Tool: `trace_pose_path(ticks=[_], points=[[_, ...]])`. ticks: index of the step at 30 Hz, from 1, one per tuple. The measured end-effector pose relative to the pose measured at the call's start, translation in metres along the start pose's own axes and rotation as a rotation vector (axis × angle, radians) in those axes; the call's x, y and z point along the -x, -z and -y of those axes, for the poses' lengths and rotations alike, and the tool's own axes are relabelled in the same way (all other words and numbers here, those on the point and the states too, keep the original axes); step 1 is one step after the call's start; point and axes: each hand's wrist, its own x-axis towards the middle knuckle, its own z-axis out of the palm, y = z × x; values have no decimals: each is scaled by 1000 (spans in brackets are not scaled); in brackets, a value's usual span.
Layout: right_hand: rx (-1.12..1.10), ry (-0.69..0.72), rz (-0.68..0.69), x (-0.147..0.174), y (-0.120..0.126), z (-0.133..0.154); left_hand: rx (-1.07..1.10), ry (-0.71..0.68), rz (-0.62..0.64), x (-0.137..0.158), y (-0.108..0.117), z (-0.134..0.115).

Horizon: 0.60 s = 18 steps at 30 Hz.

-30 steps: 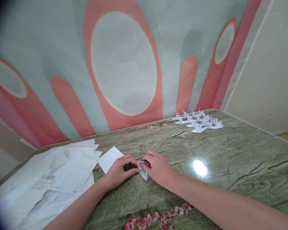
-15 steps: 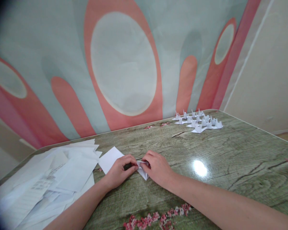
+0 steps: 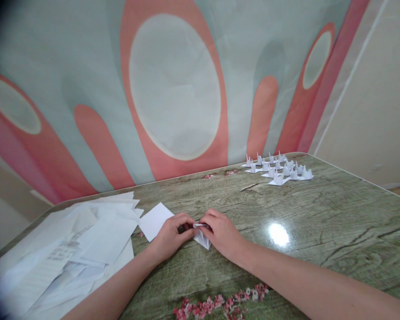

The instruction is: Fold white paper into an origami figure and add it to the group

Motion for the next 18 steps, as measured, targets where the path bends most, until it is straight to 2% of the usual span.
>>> trace_pose_path(ticks=[8,18], points=[[-36,-57,-68,1,0,-1,-14,-43,40,1,2,-2],[-72,-14,40,1,15,3,-44,-41,36,2,3,-6]])
